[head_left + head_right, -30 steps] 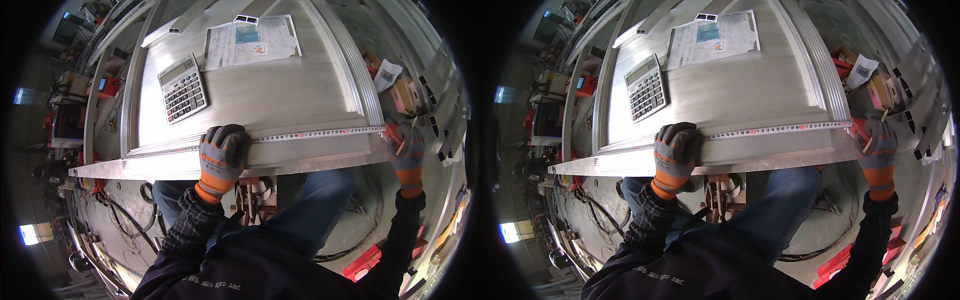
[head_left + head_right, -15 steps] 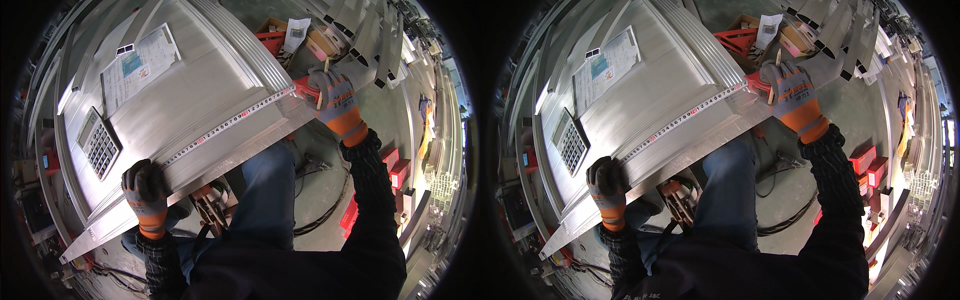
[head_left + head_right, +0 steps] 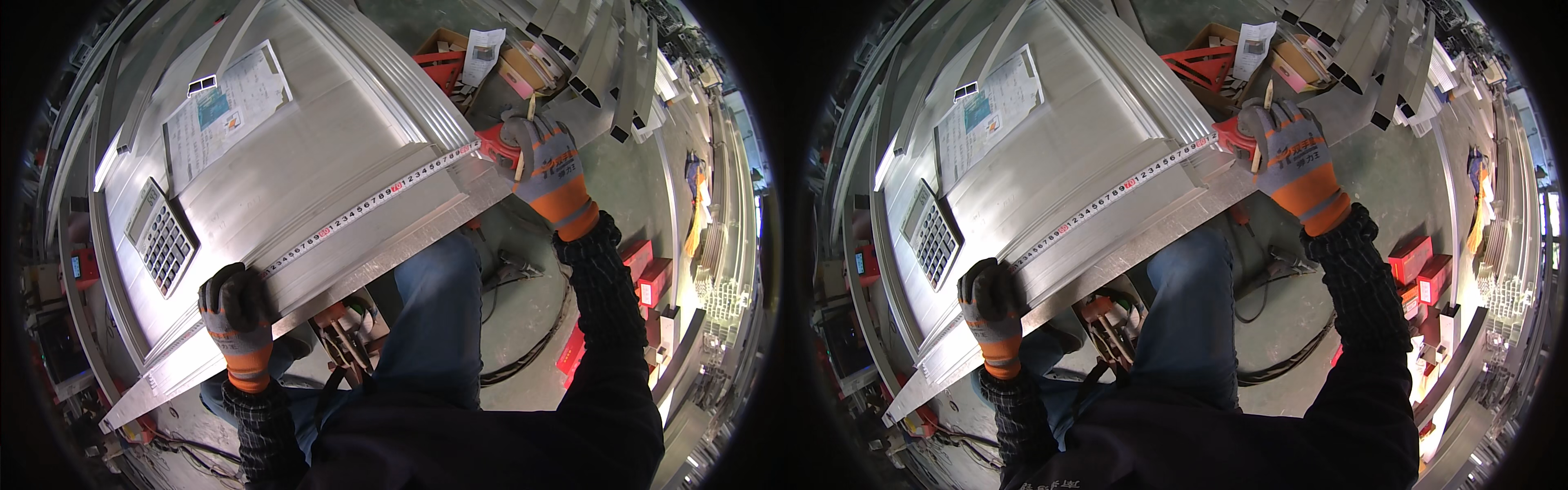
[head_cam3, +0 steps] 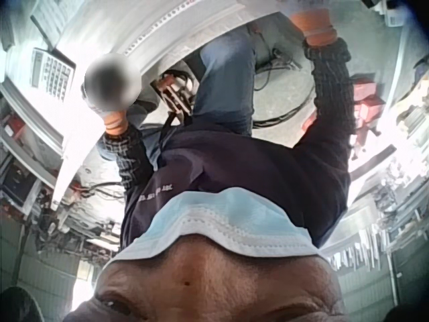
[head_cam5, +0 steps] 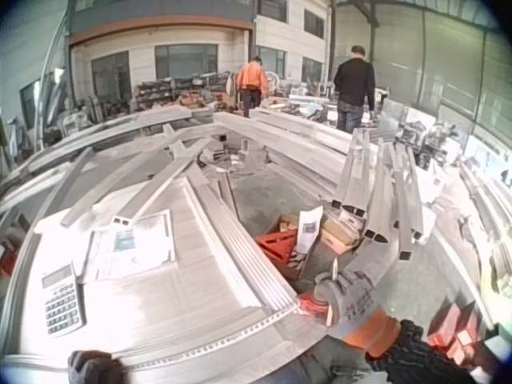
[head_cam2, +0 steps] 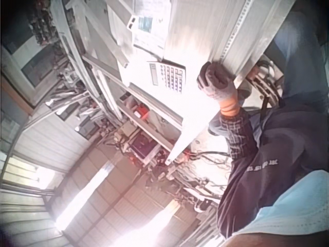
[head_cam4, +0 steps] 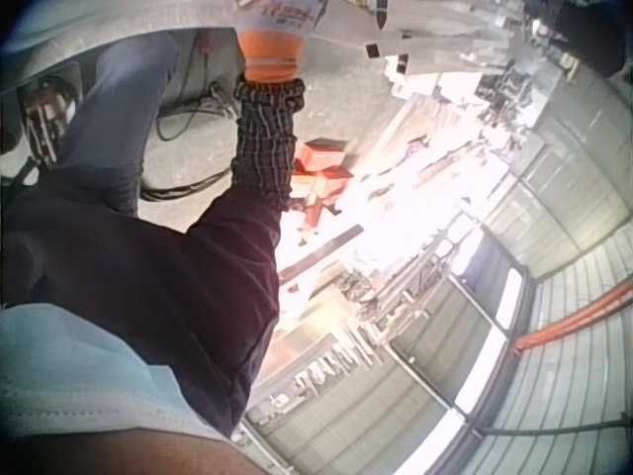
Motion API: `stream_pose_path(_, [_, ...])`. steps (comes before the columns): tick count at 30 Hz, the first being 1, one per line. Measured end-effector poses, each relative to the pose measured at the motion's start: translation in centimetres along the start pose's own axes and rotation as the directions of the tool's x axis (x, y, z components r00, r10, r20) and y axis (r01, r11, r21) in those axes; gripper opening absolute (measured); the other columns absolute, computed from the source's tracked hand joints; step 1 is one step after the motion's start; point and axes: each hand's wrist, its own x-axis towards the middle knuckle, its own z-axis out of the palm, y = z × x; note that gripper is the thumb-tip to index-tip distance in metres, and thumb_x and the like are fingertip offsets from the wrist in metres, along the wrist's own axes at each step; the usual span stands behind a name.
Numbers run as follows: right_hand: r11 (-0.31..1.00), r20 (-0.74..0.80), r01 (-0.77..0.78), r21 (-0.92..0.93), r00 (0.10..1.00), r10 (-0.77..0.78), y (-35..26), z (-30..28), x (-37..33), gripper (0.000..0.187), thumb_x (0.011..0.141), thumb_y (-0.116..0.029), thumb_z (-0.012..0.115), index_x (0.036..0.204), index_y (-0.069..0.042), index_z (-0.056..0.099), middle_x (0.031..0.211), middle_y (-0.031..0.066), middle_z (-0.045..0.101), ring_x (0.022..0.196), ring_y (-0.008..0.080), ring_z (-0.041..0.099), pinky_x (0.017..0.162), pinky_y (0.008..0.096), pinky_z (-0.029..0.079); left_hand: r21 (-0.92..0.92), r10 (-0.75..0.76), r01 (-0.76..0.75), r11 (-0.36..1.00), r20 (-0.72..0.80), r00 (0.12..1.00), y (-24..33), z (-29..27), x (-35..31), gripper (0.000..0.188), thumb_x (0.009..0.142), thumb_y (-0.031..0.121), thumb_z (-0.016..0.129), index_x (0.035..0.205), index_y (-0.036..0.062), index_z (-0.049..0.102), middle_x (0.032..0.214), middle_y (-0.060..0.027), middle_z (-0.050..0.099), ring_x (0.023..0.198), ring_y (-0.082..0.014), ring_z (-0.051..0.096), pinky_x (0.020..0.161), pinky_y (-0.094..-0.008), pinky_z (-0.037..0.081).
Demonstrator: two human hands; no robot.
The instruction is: The person measures and marks a long aluminum frame using a tape measure and a pencil. They then assemble the frame by fitting smaller metal pieces into the corners.
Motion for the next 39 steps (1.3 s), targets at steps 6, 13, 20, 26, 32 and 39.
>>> stream_pose_path(6, [1.0, -0.001, -0.007, 0.013, 1.0, 0.007, -0.1, -0.7, 0.2, 0.075, 0.074, -0.02, 0.091, 0.14, 0.004, 0.066, 0.128, 0.0251, 0.072, 0.126, 0.0458, 0.065, 0.109, 0.0552, 0.054, -0.002, 0.01, -0.01, 1.0, -0.006, 1.0, 0.2, 0.4, 0.2, 0.022, 0.093, 0.004, 0.078, 0.115, 0.0056, 0.072, 0.119, -0.0158, 0.077, 0.109, -0.0393, 0.069, 0.098, -0.0511, 0.053])
stream_pose_path(13, [0.995, -0.078, 0.028, -0.098, 0.996, -0.035, 0.5, -0.3, -0.2, 0.075, 0.076, -0.025, 0.091, 0.14, 0.002, 0.067, 0.13, 0.0251, 0.071, 0.127, 0.0459, 0.065, 0.111, 0.057, 0.052, -0.026, -0.006, 0.007, 1.0, 0.025, 1.0, 0.3, 0.3, 0.4, 0.02, 0.095, 0.002, 0.078, 0.114, 0.0021, 0.074, 0.119, -0.0186, 0.077, 0.11, -0.0402, 0.07, 0.099, -0.0504, 0.054])
stream_pose_path(20, [0.983, 0.012, 0.164, -0.079, 0.987, -0.163, 2.4, -0.8, 0.4, 0.052, 0.098, -0.024, 0.08, 0.148, -0.013, 0.071, 0.141, 0.0173, 0.073, 0.122, 0.0423, 0.069, 0.113, 0.0542, 0.053, -0.13, -0.039, 0.037, 0.991, -0.011, 0.999, -0.9, 0.1, 0.2, 0.02, 0.089, 0.007, 0.082, 0.108, 0.0076, 0.076, 0.111, -0.0151, 0.075, 0.101, -0.0394, 0.071, 0.087, -0.0498, 0.059])
stream_pose_path(26, [0.979, 0.048, 0.197, -0.053, 0.98, -0.195, 0.1, -5.5, 2.5, 0.051, 0.1, -0.013, 0.076, 0.15, -0.009, 0.064, 0.142, 0.022, 0.07, 0.129, 0.0465, 0.066, 0.117, 0.0581, 0.051, -0.166, -0.088, 0.085, 0.982, -0.014, 0.996, 0.1, -1.7, -1.0, 0.021, 0.088, 0.015, 0.079, 0.109, 0.0147, 0.076, 0.122, -0.0069, 0.074, 0.113, -0.0343, 0.066, 0.097, -0.0478, 0.054])
stream_pose_path(32, [0.974, 0.065, 0.224, 0.026, 0.972, -0.225, -2.2, -8.3, 3.4, 0.044, 0.101, -0.01, 0.076, 0.143, -0.006, 0.066, 0.136, 0.0203, 0.072, 0.125, 0.0463, 0.067, 0.111, 0.0559, 0.052, -0.168, -0.088, 0.109, 0.98, 0.126, 0.988, 4.2, 1.1, 1.2, 0.019, 0.1, 0.027, 0.073, 0.113, 0.0143, 0.075, 0.122, -0.0075, 0.071, 0.117, -0.0313, 0.066, 0.102, -0.0459, 0.053])
stream_pose_path(39, [0.974, 0.08, 0.224, -0.016, 0.972, -0.222, -5.5, -8.9, 4.3, 0.039, 0.099, -0.012, 0.076, 0.137, -0.007, 0.069, 0.127, 0.0197, 0.072, 0.118, 0.045, 0.068, 0.105, 0.0536, 0.054, -0.12, -0.079, 0.13, 0.984, 0.36, 0.93, 4.0, 1.0, 3.3, 0.021, 0.103, 0.025, 0.07, 0.119, 0.0143, 0.077, 0.131, -0.0083, 0.07, 0.124, -0.0307, 0.066, 0.107, -0.0444, 0.053])
